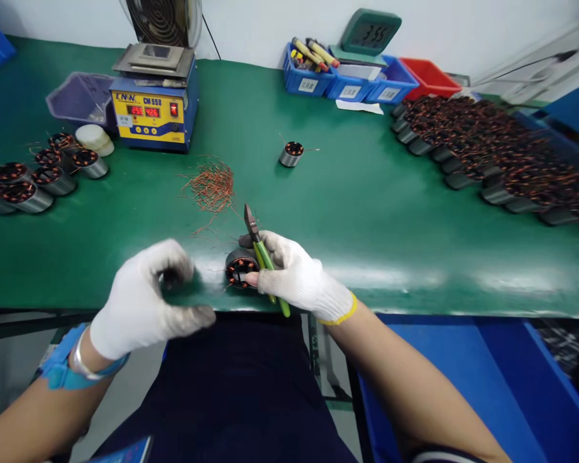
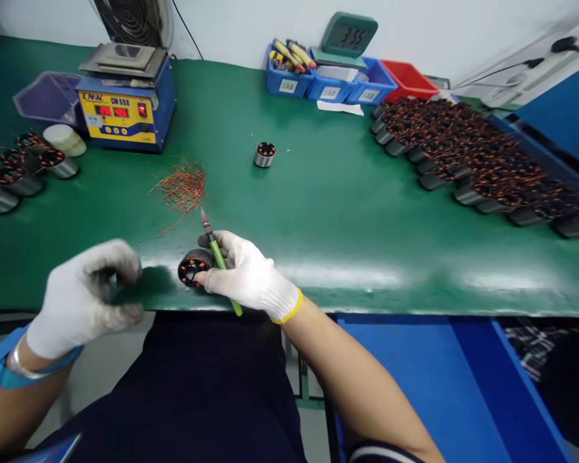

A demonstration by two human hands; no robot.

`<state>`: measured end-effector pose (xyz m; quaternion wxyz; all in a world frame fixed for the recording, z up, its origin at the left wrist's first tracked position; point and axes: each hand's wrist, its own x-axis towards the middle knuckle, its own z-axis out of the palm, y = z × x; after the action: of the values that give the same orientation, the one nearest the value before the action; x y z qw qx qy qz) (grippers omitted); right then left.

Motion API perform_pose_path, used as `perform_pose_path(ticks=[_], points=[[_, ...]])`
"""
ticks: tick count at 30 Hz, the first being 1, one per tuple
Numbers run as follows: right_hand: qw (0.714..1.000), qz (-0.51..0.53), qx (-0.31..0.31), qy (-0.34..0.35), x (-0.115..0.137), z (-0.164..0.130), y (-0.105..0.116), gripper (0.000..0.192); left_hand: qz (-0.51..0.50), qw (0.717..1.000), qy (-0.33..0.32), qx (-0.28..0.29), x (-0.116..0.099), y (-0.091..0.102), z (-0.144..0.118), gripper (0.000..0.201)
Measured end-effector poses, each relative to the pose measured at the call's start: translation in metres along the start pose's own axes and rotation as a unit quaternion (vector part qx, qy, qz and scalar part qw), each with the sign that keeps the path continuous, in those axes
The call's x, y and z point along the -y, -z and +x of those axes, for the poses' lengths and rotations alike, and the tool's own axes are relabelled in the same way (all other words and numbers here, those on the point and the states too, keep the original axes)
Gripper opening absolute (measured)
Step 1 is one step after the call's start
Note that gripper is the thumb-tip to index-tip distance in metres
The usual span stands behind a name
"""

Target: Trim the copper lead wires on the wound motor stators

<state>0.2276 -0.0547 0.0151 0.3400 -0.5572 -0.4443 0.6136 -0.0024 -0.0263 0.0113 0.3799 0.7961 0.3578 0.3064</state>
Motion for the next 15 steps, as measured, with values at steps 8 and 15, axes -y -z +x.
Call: perform_pose_path(ticks=[8, 15], points=[[0.999, 0.030, 0.017, 0.017, 0.002, -0.001, -0.005, 0.056, 0.094, 0.989, 0.068, 0.096, -0.016, -0.016, 0.029, 0.032], [0.998, 0.049, 0.029, 0.012, -0.003, -0.003, -0.007, 0.055, -0.259, 0.945, 0.006, -0.200, -0.010, -0.002, 0.019, 0.026]])
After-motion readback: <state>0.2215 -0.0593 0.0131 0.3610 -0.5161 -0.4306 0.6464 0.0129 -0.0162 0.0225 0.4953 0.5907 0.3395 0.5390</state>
